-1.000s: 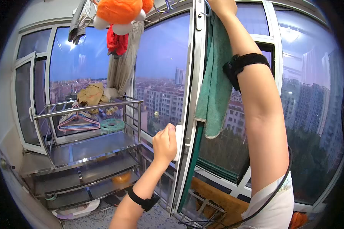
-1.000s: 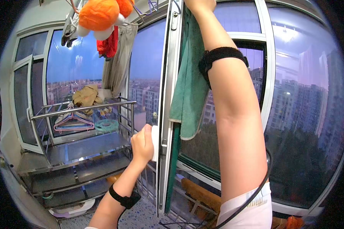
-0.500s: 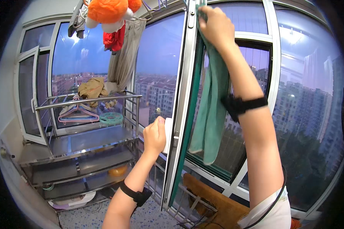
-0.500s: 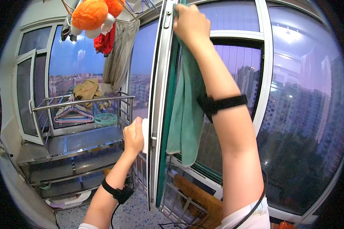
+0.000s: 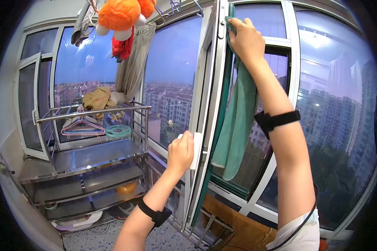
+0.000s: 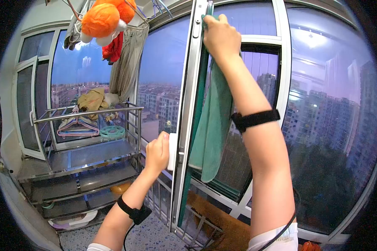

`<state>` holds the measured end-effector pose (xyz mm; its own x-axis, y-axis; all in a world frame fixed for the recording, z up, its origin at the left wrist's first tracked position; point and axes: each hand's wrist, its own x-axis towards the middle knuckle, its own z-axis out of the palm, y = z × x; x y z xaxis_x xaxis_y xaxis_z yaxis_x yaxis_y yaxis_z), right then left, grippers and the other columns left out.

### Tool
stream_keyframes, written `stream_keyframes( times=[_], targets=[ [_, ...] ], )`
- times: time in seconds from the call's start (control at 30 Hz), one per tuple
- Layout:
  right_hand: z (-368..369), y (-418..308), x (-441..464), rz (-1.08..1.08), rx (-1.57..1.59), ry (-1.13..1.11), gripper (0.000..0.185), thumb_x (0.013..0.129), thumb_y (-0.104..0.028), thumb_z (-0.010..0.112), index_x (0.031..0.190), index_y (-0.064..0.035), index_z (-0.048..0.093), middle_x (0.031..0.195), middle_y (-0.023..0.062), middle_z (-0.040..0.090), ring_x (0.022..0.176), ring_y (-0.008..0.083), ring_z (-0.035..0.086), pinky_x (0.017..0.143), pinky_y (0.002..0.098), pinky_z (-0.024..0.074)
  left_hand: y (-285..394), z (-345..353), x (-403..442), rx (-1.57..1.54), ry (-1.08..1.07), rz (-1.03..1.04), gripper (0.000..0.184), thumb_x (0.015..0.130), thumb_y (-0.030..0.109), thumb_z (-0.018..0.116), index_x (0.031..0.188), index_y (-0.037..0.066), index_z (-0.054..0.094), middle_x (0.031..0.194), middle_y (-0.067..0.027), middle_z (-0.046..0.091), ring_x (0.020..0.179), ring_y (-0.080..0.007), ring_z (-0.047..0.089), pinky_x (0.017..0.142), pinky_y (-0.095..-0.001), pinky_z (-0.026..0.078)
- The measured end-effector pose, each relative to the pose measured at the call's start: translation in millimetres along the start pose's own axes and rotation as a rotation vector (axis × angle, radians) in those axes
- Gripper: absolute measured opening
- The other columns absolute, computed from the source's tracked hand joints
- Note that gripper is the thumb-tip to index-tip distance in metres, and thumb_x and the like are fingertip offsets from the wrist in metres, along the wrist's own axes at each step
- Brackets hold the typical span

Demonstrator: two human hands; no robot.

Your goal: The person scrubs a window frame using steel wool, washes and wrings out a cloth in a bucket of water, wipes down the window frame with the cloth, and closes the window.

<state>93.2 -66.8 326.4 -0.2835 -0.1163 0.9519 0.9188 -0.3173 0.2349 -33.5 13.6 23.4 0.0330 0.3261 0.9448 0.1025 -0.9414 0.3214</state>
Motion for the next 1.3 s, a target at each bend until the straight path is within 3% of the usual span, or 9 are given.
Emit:
stream_keyframes(
  times=[0.17,0.2,0.63,0.73,0.8,0.83,0.9,1.13,1.3],
  targets=[
    [8.1,31.9,50.9,-0.005,-0.037,0.032,0.030,0.083,-0.026,0.061,0.113,-0.0222,0.064,0.099,0.0140,0.063,0.090,0.0384,0.063,0.077,0.0470,0.0509,0.5,21.4,-4.6,-0.008,0.045,0.169,0.023,0.095,0.017,0.042,0.081,0.004,0.055,0.057,-0.0187,0.054,0.057,-0.0380,0.057,0.059,-0.0475,0.044],
    [7.3,31.8,52.5,-0.038,0.091,0.094,0.020,0.086,-0.020,0.055,0.099,-0.0106,0.065,0.096,0.0214,0.062,0.088,0.0421,0.060,0.076,0.0507,0.0490,-1.6,24.6,-5.0,0.010,0.072,0.203,0.020,0.094,0.015,0.044,0.082,0.004,0.057,0.055,-0.0159,0.054,0.054,-0.0341,0.058,0.057,-0.0446,0.045],
    [22.7,25.9,74.3,-0.007,0.045,0.164,0.019,0.083,-0.017,0.055,0.099,-0.0109,0.064,0.093,0.0245,0.061,0.088,0.0416,0.062,0.077,0.0496,0.0497,-5.7,24.5,-5.7,-0.036,0.159,0.232,0.017,0.089,0.013,0.048,0.082,0.005,0.061,0.057,-0.0132,0.058,0.054,-0.0303,0.060,0.057,-0.0409,0.046],
    [18.8,23.9,54.1,-0.092,-0.014,0.112,0.021,0.082,-0.017,0.057,0.101,-0.0098,0.064,0.094,0.0239,0.061,0.090,0.0409,0.061,0.078,0.0493,0.0492,-7.9,25.2,-5.2,-0.020,0.177,0.242,0.017,0.089,0.013,0.048,0.082,0.005,0.061,0.057,-0.0138,0.058,0.055,-0.0308,0.060,0.057,-0.0409,0.046],
    [18.2,26.9,27.5,-0.078,0.051,0.091,0.032,0.082,-0.024,0.059,0.113,-0.0165,0.064,0.097,0.0173,0.065,0.090,0.0382,0.063,0.079,0.0449,0.0501,-8.5,23.4,-4.6,-0.019,0.169,0.236,0.017,0.089,0.013,0.048,0.083,0.005,0.061,0.058,-0.0142,0.058,0.055,-0.0313,0.060,0.058,-0.0410,0.046],
    [22.6,31.5,14.0,-0.083,0.251,0.121,0.034,0.080,-0.021,0.059,0.112,-0.0110,0.064,0.097,0.0197,0.067,0.091,0.0365,0.064,0.080,0.0405,0.0496,-9.2,21.9,-4.8,-0.011,0.165,0.238,0.017,0.089,0.013,0.048,0.083,0.004,0.061,0.058,-0.0145,0.058,0.055,-0.0318,0.059,0.058,-0.0412,0.046],
    [18.4,35.3,-17.1,-0.039,0.525,0.059,0.035,0.079,-0.021,0.059,0.113,-0.0152,0.065,0.089,0.0160,0.063,0.086,0.0349,0.063,0.075,0.0413,0.0493,-9.8,20.5,-5.6,-0.007,0.140,0.221,0.018,0.089,0.013,0.047,0.083,0.004,0.061,0.058,-0.0149,0.057,0.055,-0.0327,0.059,0.058,-0.0419,0.046],
    [-10.6,19.2,-93.8,-0.073,0.558,-0.028,0.033,0.080,-0.017,0.060,0.113,-0.0152,0.064,0.081,0.0140,0.055,0.072,0.0322,0.058,0.066,0.0405,0.0456,-5.4,17.9,-5.0,-0.015,0.111,0.207,0.020,0.091,0.014,0.045,0.086,0.002,0.061,0.059,-0.0162,0.058,0.058,-0.0340,0.060,0.061,-0.0432,0.046],
    [-40.0,7.4,-149.0,-0.026,0.582,-0.175,0.037,0.079,-0.012,0.061,0.116,-0.0159,0.061,0.084,0.0128,0.052,0.073,0.0320,0.058,0.065,0.0398,0.0475,-5.1,17.8,-5.2,-0.021,0.078,0.189,0.022,0.093,0.014,0.043,0.087,0.002,0.060,0.061,-0.0171,0.058,0.060,-0.0350,0.060,0.062,-0.0441,0.046]
  ],
)
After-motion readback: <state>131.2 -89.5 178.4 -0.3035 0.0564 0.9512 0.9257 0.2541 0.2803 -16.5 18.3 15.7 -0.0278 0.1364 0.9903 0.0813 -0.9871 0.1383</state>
